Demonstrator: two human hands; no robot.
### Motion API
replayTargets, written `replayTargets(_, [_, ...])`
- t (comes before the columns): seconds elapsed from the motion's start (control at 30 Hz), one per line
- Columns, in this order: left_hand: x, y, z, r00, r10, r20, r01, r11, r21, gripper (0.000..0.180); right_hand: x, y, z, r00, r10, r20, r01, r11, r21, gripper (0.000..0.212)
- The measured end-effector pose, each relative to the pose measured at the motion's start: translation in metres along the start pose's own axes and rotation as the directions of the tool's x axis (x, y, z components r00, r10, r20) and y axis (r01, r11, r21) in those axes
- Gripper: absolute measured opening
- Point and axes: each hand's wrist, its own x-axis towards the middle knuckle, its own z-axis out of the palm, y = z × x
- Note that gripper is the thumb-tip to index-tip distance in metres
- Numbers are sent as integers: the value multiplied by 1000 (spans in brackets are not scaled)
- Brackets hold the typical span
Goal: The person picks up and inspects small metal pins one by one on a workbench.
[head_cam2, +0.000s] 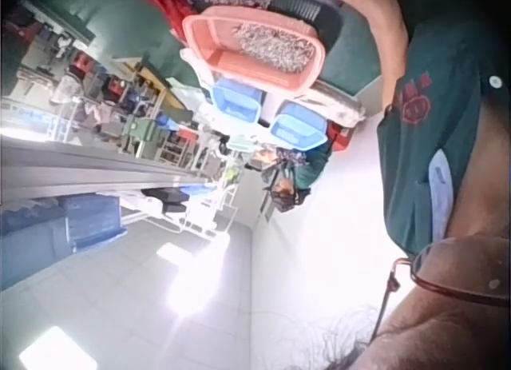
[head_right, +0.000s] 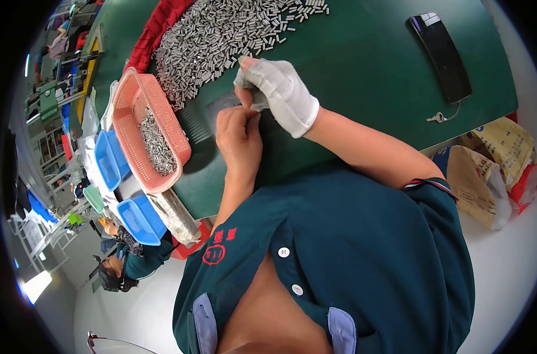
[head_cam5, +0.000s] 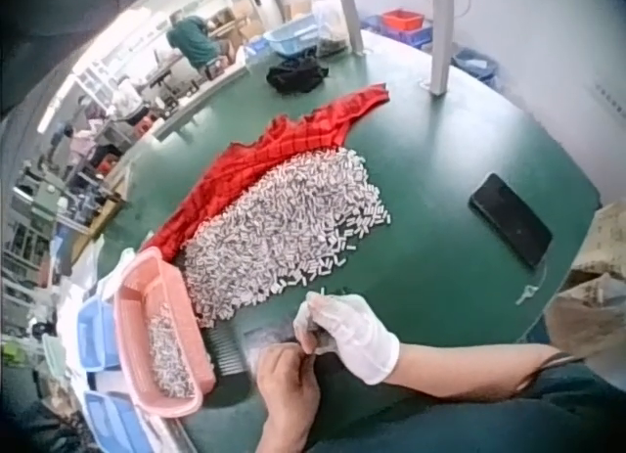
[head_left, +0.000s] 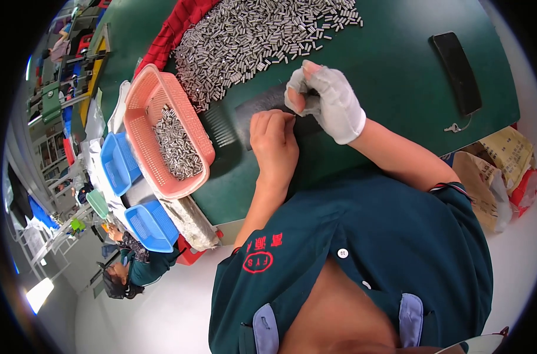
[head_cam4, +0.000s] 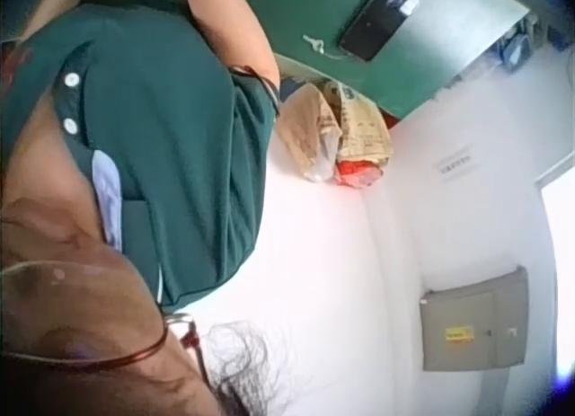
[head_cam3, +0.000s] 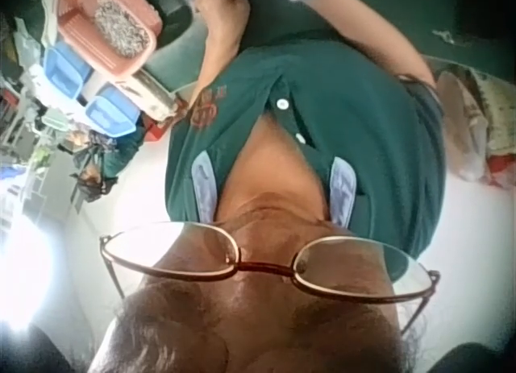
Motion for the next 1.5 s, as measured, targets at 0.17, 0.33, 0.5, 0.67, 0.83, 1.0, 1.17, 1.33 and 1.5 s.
replayTargets(0.17, [-2,2,-1,1000,15,-19,-15,1000,13,11,0,3,1,1000,6,11,-6,1000,-18,47])
replayTargets(0.33, [-1,-3,-7,999,46,8,-46,997,60,9,3,4,1,1000,-6,14,6,1000,25,48])
replayTargets(0.5, [1,-1,-24,991,-127,31,130,961,-243,8,2,5,-4,990,-56,131,42,993,110,42])
replayTargets(0.67, [0,-5,-46,941,-320,114,271,504,-820,7,-4,-3,1,974,23,225,8,991,-134,21])
replayTargets(0.83, [3,-1,-56,977,-203,66,164,515,-842,7,-15,-1,10,954,50,295,68,923,-378,12])
replayTargets(1.0, [5,7,-57,983,-165,83,161,541,-825,6,-16,0,12,942,92,324,41,924,-381,14])
replayTargets(1.17, [5,4,-58,985,-155,75,158,644,-749,6,-16,1,11,945,107,309,20,923,-383,15])
replayTargets(1.33, [5,3,-58,986,-151,66,152,678,-719,6,-15,2,11,944,107,313,15,931,-364,14])
replayTargets(1.5, [3,2,-65,981,-189,48,170,709,-685,6,-14,1,13,939,99,330,30,930,-366,14])
